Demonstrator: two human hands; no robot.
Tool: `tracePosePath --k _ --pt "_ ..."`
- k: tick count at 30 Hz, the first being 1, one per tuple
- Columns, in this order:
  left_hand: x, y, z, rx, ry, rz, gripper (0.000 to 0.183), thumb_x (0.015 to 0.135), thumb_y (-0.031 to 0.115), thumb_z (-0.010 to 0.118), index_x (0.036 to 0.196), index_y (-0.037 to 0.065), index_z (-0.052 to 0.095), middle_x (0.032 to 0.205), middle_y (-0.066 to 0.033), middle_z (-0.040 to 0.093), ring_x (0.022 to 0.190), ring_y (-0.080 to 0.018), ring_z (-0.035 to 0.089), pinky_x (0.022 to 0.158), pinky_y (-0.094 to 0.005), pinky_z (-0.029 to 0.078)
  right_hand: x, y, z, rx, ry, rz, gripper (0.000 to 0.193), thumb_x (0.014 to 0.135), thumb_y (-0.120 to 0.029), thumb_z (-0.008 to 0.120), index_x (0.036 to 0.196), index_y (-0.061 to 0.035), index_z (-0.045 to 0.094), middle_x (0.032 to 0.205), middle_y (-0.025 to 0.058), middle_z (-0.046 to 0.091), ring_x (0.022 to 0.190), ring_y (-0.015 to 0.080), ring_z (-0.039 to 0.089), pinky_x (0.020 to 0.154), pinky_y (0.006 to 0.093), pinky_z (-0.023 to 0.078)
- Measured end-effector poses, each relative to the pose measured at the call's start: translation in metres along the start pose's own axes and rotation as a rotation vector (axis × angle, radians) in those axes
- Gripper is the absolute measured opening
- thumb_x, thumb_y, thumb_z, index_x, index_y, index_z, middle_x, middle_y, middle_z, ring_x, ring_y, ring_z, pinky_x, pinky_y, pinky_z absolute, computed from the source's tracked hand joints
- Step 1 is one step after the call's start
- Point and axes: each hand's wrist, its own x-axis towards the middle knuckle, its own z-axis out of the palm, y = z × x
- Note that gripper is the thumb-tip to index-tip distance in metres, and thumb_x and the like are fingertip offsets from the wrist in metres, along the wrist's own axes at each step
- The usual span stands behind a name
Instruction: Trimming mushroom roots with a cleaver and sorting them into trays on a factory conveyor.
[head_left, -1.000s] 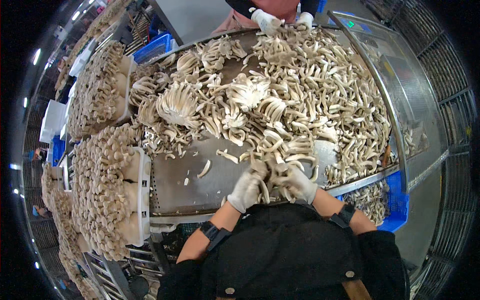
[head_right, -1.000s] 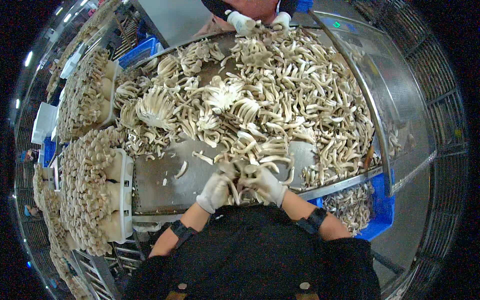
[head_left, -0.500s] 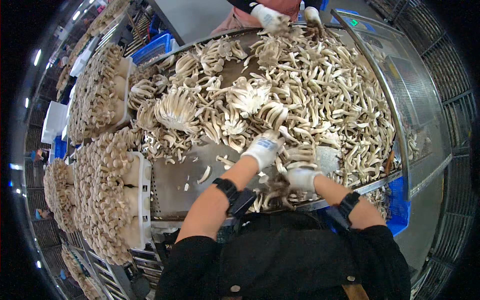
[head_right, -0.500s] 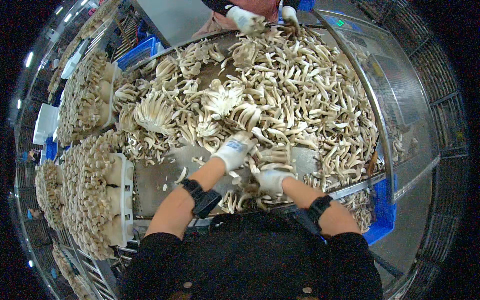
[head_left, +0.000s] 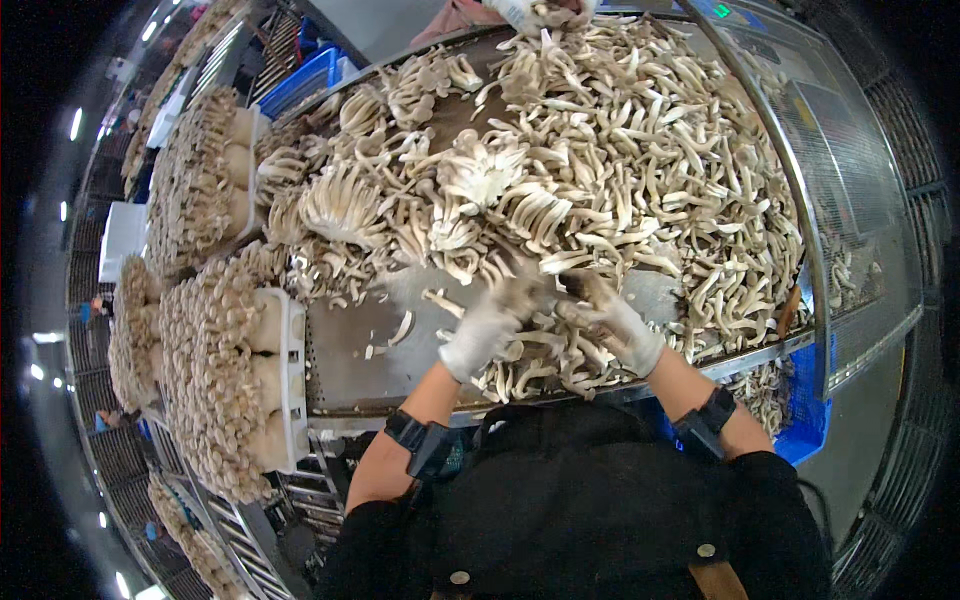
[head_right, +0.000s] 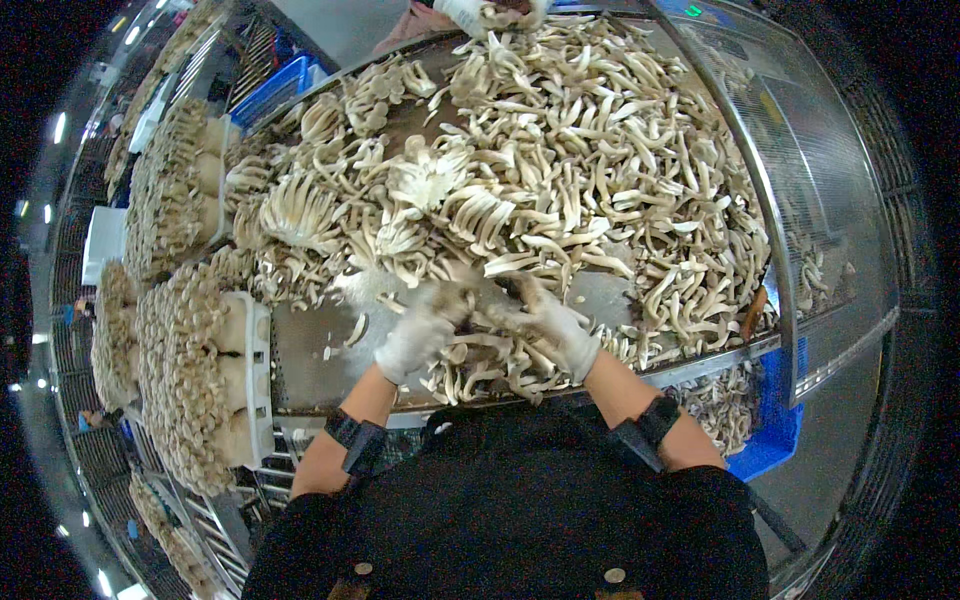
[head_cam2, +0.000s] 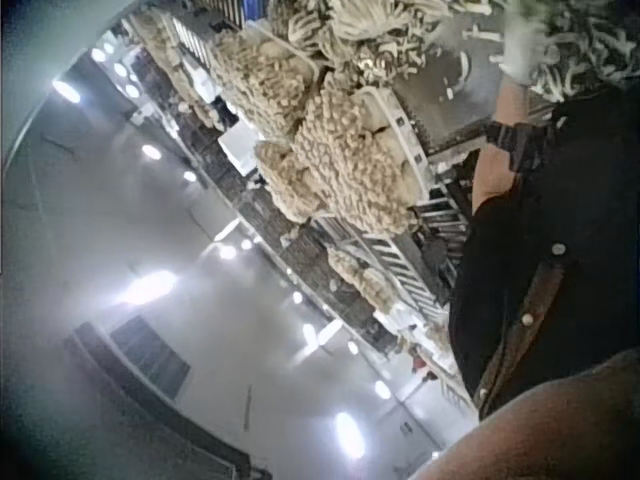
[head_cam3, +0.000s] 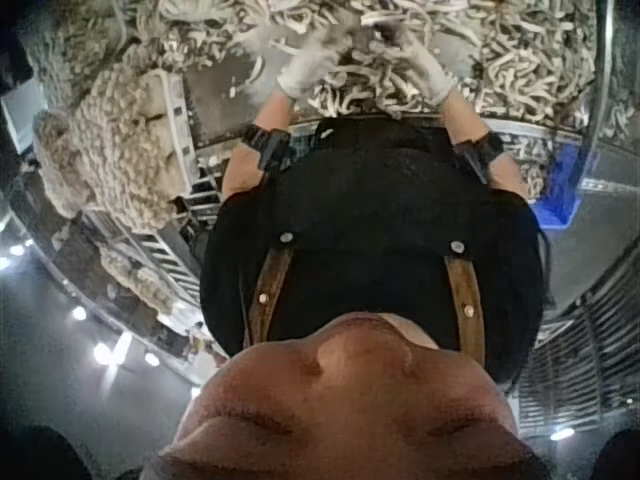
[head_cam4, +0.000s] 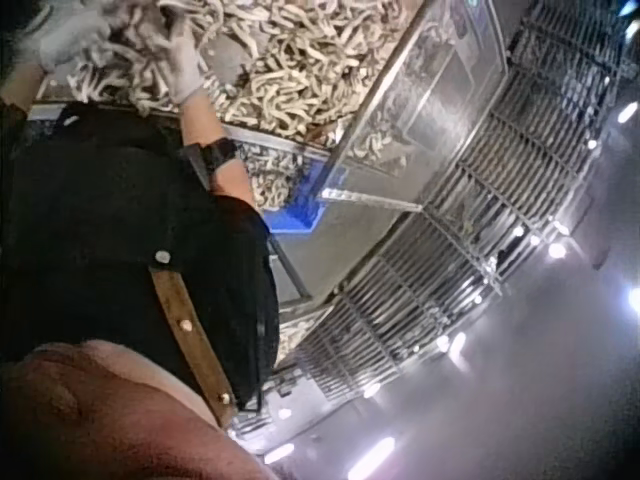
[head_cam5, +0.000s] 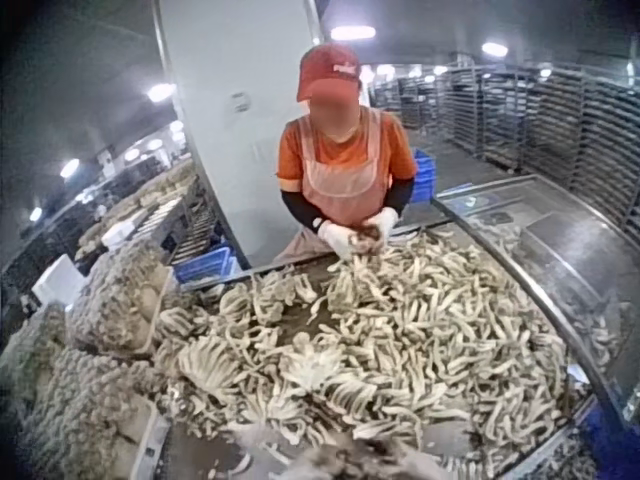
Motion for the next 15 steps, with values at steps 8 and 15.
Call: tracePosePath --k 8,15 --pt "-0.061 -0.081 -0.103 0.475 0.266 0.068 0.057 0.075 0.035 0.068 0.119 0.006 0.049 0.104 -0.0147 0.063 0.094 -0.0246 0.062 0.077 -0.0388 0.048 -0.066 -0.086 -0.042 -1.324 -0.004 0.664 0.056 0.078 -0.035 0.067 0.118 -0.0010 0.047 0.097 0.0204 0.061 0.084 0.0251 0.063 0.066 0.0363 0.052" --pt "-0.022 -0.064 -0.063 1.197 0.612 -0.108 0.043 0.071 0.028 0.063 0.108 0.009 0.058 0.095 -0.0191 0.064 0.089 -0.0372 0.060 0.077 -0.0431 0.048 -0.118 -0.055 -0.078 -1.613 -0.206 0.559 0.065 0.080 -0.043 0.062 0.126 -0.0019 0.043 0.112 0.0274 0.055 0.107 0.0379 0.054 0.091 0.0416 0.042"
